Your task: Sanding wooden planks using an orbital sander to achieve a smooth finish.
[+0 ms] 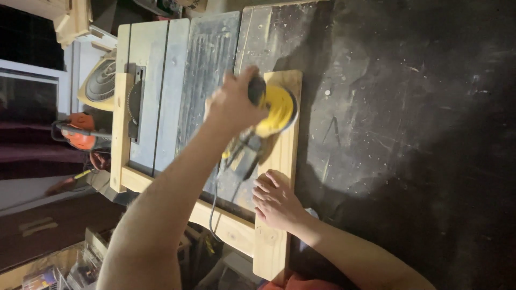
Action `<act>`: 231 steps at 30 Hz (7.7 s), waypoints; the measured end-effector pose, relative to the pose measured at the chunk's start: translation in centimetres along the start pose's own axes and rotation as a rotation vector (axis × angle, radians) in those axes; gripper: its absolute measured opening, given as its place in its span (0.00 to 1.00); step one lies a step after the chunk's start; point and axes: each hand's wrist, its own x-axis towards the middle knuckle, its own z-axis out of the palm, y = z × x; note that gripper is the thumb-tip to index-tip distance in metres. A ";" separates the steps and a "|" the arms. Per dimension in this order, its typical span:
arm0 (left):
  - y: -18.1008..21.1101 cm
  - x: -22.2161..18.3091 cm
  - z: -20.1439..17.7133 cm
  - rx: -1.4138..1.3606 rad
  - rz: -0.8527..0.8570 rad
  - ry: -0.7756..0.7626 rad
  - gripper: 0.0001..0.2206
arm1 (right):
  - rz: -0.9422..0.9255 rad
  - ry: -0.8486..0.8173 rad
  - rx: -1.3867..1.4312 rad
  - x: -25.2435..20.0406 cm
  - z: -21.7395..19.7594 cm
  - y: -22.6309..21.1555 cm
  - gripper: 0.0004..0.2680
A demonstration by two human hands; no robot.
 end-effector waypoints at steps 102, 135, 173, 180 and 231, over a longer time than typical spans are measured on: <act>-0.1 -2.5 -2.3 0.011 -0.082 -0.062 0.37 | -0.063 0.186 -0.041 -0.5 1.5 0.4 0.08; -2.7 4.1 -3.7 -0.193 -0.189 -0.024 0.39 | -0.061 0.166 -0.012 -0.3 1.1 0.4 0.09; 1.1 -4.9 -0.3 0.127 -0.008 -0.119 0.43 | -0.065 0.064 0.038 -0.2 0.9 0.7 0.10; 0.6 4.8 0.2 0.121 0.042 0.123 0.43 | -0.050 0.165 0.031 -0.2 0.3 0.7 0.11; 4.1 1.7 -4.4 0.087 -0.106 -0.105 0.34 | -0.045 0.168 -0.012 -0.3 1.2 0.5 0.09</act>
